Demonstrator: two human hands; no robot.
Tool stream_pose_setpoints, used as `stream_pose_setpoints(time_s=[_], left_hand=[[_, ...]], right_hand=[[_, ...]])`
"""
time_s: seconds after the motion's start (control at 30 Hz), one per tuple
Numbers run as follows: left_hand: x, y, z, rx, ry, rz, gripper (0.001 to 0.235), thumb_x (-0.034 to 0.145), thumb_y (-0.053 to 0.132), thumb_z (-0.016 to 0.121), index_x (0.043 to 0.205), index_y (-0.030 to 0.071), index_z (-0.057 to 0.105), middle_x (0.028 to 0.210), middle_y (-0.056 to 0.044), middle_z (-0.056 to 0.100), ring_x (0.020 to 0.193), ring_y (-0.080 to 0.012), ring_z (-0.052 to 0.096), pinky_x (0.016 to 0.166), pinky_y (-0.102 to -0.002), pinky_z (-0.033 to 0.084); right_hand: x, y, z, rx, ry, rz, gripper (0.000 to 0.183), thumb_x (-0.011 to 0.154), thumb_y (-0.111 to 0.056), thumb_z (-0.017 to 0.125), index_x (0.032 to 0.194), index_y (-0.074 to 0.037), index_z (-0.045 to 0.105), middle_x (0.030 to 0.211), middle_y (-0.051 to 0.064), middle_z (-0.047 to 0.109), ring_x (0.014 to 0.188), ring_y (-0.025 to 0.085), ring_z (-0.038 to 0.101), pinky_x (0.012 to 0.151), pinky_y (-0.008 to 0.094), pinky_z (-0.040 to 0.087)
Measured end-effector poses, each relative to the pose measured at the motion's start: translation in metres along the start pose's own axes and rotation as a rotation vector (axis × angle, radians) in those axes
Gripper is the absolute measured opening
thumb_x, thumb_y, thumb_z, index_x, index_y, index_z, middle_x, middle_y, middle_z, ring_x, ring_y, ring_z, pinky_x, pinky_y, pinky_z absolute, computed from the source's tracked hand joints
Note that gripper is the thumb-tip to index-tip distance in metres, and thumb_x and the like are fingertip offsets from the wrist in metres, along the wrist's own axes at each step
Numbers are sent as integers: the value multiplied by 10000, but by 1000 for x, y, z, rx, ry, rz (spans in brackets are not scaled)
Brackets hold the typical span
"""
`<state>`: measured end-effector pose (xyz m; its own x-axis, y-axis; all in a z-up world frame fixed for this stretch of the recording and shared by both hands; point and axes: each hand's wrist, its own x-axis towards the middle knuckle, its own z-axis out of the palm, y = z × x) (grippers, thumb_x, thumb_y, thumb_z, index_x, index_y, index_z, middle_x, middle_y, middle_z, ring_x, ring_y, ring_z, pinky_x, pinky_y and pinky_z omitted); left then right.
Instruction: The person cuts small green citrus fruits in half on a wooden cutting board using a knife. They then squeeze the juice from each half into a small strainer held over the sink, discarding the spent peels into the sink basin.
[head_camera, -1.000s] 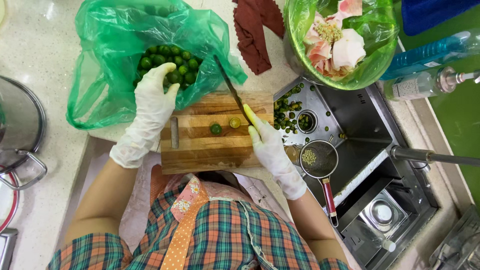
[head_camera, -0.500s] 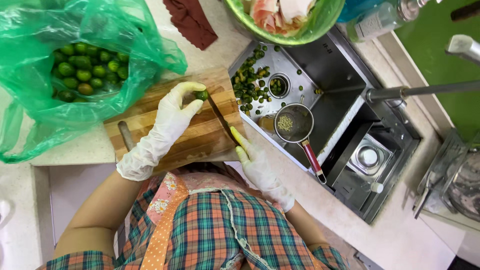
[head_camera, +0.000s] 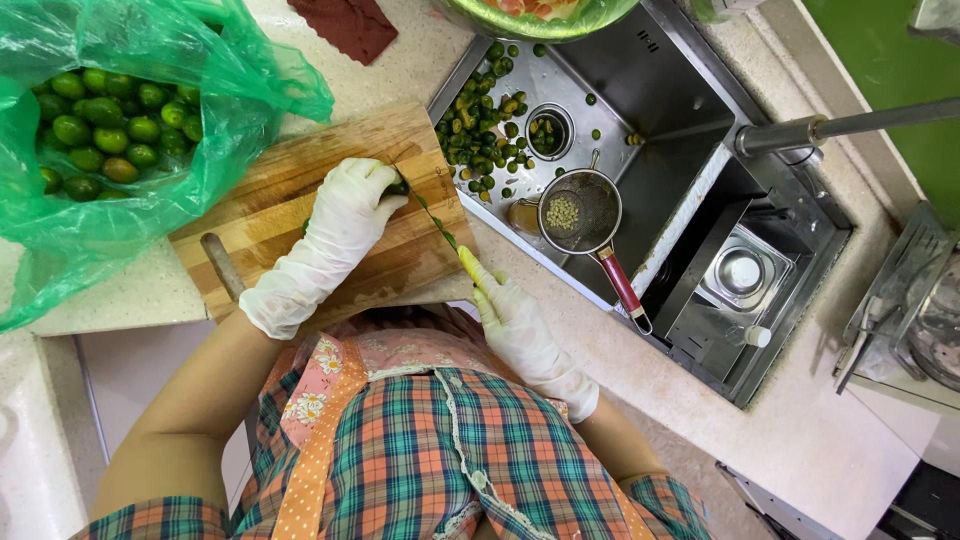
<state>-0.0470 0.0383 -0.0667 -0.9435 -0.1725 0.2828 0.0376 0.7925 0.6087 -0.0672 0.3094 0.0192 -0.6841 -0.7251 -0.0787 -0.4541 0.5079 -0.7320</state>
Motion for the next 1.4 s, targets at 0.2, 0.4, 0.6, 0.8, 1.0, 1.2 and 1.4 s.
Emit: stream_pose_setpoints(time_s=[0.2,0.4,0.6,0.8,1.0,1.2,1.4], left_hand=[[-2,-4,2,-59,25,-4,270,825,128,832,1037,66,676,1001,-134,682,981,-378,642,839,-463,531],[0,-1,-3,-73,33,-2,251,838,116,816,1040,60,678,989,-133,690,976,-373,648,852,-465,531],[4,12,-10,78,78,-23,211,804,164,824,943,101,678,917,-105,689,940,-351,645,858,-467,524],[-11,8,-65,109,296,23,294,793,213,833,1026,110,685,1043,-107,653,998,-337,616,871,-458,496],[-43,-101,-154,572,391,-391,358,873,35,738,1225,86,695,1146,-131,651,1051,-335,602,862,-444,504],[-48,-119,-164,413,336,-361,349,898,58,799,1223,103,681,1104,-121,674,942,-312,643,807,-426,535],[-35,-36,-119,-769,318,-532,364,882,4,741,1227,90,658,1114,-80,698,1003,-182,682,884,-272,570]], right_hand=[[10,14,1,-4,-88,71,582,1007,-84,601,1557,-224,473,847,170,615,716,322,634,704,417,546],[60,29,32,-54,-35,-67,584,1037,-111,587,1587,-213,420,821,176,604,732,339,620,713,443,518],[45,26,20,-5,-23,-61,547,1045,-125,582,1569,-236,471,851,140,632,716,253,615,699,377,536],[32,20,1,405,122,599,552,1022,-145,539,1560,-259,482,769,20,569,607,120,482,561,288,463],[29,2,12,-55,182,-283,482,1114,-23,546,1572,-140,447,1352,230,673,1154,342,679,946,428,541],[41,-21,44,-179,-214,160,575,1025,-143,560,1580,-232,439,1037,208,685,895,329,673,846,407,538],[34,-7,40,58,9,9,506,1017,-99,595,1515,-169,534,1153,217,705,987,322,695,866,369,552]])
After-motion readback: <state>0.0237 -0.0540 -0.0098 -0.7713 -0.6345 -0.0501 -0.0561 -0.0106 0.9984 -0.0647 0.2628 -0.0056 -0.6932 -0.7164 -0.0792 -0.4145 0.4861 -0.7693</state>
